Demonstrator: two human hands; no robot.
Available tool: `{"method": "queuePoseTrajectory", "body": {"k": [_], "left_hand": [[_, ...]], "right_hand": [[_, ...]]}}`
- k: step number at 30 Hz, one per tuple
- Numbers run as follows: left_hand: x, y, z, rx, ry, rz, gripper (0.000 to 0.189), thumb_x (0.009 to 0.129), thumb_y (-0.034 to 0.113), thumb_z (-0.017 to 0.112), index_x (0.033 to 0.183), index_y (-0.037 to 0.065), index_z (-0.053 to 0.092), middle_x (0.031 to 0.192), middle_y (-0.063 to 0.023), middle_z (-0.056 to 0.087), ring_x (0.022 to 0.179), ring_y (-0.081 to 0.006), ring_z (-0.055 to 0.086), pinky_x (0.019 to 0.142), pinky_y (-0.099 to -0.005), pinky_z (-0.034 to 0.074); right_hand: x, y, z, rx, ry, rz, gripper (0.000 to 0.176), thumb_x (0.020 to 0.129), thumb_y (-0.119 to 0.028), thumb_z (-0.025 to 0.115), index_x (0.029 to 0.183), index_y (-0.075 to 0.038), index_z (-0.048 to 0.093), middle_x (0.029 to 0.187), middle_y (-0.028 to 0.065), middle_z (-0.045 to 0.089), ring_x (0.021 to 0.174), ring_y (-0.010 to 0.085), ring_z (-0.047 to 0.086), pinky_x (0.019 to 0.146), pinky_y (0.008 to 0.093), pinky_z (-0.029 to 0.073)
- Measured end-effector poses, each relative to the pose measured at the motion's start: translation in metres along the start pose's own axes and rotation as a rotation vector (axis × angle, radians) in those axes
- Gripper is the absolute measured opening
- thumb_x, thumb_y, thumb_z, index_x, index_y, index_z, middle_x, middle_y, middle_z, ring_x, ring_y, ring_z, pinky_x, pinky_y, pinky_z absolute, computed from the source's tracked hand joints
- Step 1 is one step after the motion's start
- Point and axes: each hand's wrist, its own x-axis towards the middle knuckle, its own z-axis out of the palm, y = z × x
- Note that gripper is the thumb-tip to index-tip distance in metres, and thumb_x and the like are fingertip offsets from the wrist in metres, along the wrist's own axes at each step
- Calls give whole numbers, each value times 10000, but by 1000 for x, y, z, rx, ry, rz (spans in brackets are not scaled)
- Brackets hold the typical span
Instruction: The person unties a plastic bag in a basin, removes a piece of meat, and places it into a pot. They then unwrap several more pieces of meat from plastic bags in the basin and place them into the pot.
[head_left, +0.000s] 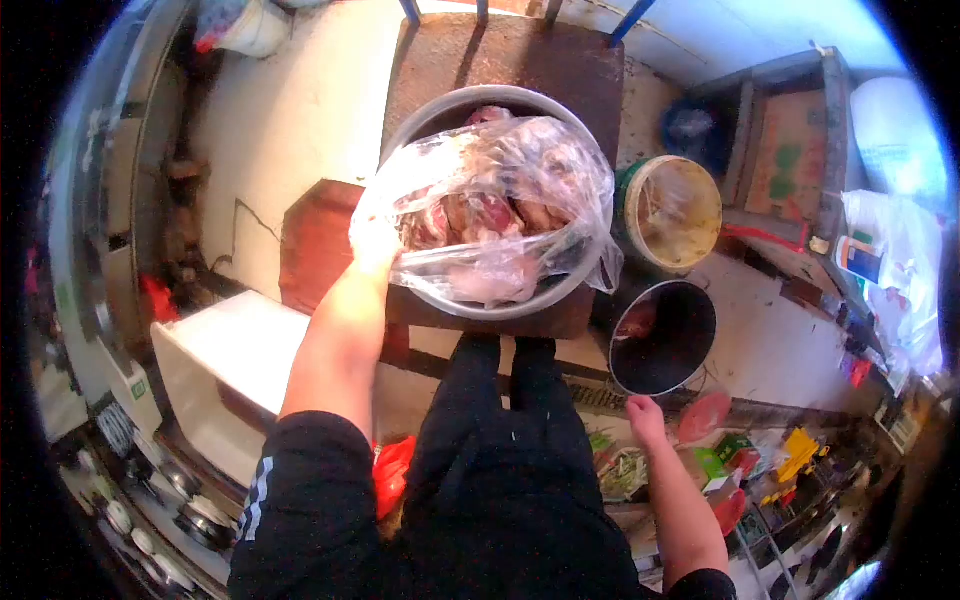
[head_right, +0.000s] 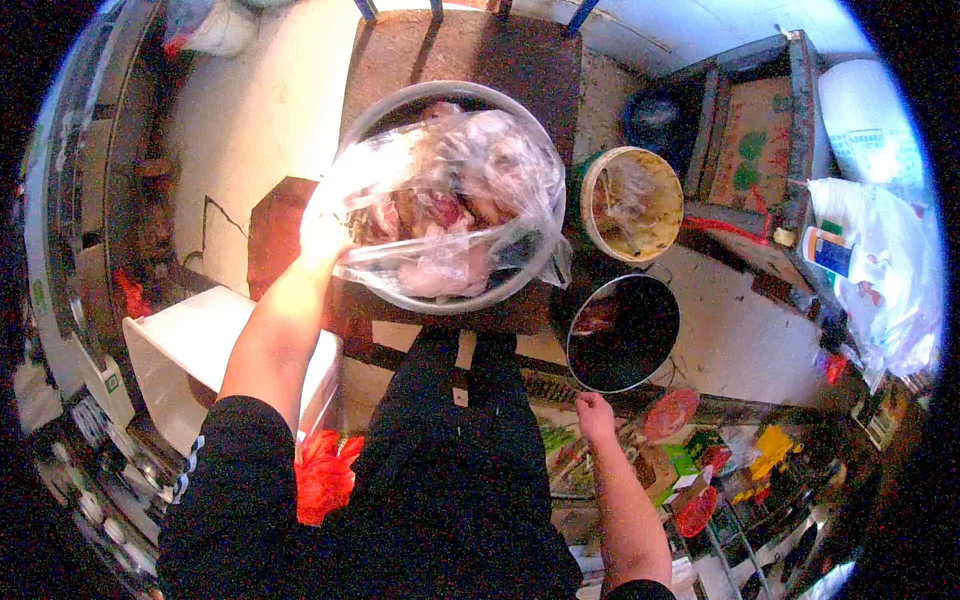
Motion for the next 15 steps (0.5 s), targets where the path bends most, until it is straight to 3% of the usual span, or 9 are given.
{"method": "queuePoseTrajectory", "body": {"k": [2, 5, 7, 9, 10, 11, 13, 14, 15], "left_hand": [[-3, 4, 19, 714, 356, 252, 1009, 698, 462, 791, 1495, 192, 234, 1443, -133, 413, 1325, -263, 399, 1096, -351, 334], [27, 11, 16, 521, 196, 183, 1018, 665, 384, 826, 1485, 190, 254, 1409, -132, 446, 1304, -264, 421, 1090, -359, 345], [53, -19, 36, 499, 228, 159, 923, 689, 292, 818, 1454, 174, 316, 1412, -147, 436, 1295, -256, 426, 1054, -361, 385], [97, -48, 62, -147, 236, 149, 764, 776, 214, 743, 1428, 145, 350, 1364, -154, 489, 1227, -262, 493, 987, -360, 442], [47, -9, 41, 189, 310, 177, 471, 910, 236, 572, 1351, 117, 463, 1252, -164, 576, 1138, -274, 559, 929, -360, 475], [33, 11, 32, 188, 307, 176, 471, 910, 236, 572, 1351, 117, 463, 1252, -164, 576, 1138, -274, 559, 929, -360, 475], [15, 30, 30, -133, 417, 71, 351, 962, 262, 416, 1235, 103, 568, 1131, -161, 641, 1058, -322, 597, 925, -367, 476], [10, 35, 34, 191, 521, 171, 332, 938, 252, 393, 1090, 99, 646, 1091, -154, 660, 1028, -328, 612, 899, -390, 479], [27, 15, 45, 190, 520, 170, 332, 938, 252, 393, 1090, 99, 646, 1091, -154, 660, 1028, -328, 612, 899, -390, 479]], "right_hand": [[-26, -49, -5, 76, -38, -27, 256, 859, -172, 646, 1067, -23, 636, 873, 58, 653, 775, 128, 600, 690, 278, 494], [-14, -85, 16, 259, -123, -92, 251, 879, -152, 623, 1086, -10, 621, 890, 47, 644, 780, 120, 596, 698, 271, 488], [-27, -112, 22, 251, -166, -85, 255, 886, -152, 616, 1097, -7, 614, 901, 47, 644, 783, 122, 599, 708, 271, 489], [-33, -121, 23, 234, -189, -80, 260, 894, -151, 608, 1107, -3, 607, 913, 46, 645, 787, 124, 602, 718, 270, 489], [-33, -121, 25, 218, -193, -99, 258, 898, -155, 606, 1108, -5, 604, 921, 47, 646, 796, 128, 608, 726, 272, 491], [-32, -121, 27, 203, -202, -119, 256, 903, -159, 603, 1108, -7, 602, 929, 48, 647, 804, 133, 614, 735, 274, 493], [-27, -98, 31, 217, -194, -70, 248, 905, -161, 602, 1100, -8, 603, 923, 47, 648, 799, 135, 614, 729, 275, 495], [-22, -84, 33, 236, -183, -29, 241, 906, -163, 601, 1092, -9, 605, 916, 46, 649, 793, 136, 614, 723, 277, 497], [-19, -71, 33, 234, -183, -28, 241, 906, -163, 601, 1092, -9, 605, 916, 46, 649, 793, 136, 614, 723, 277, 497]]}}
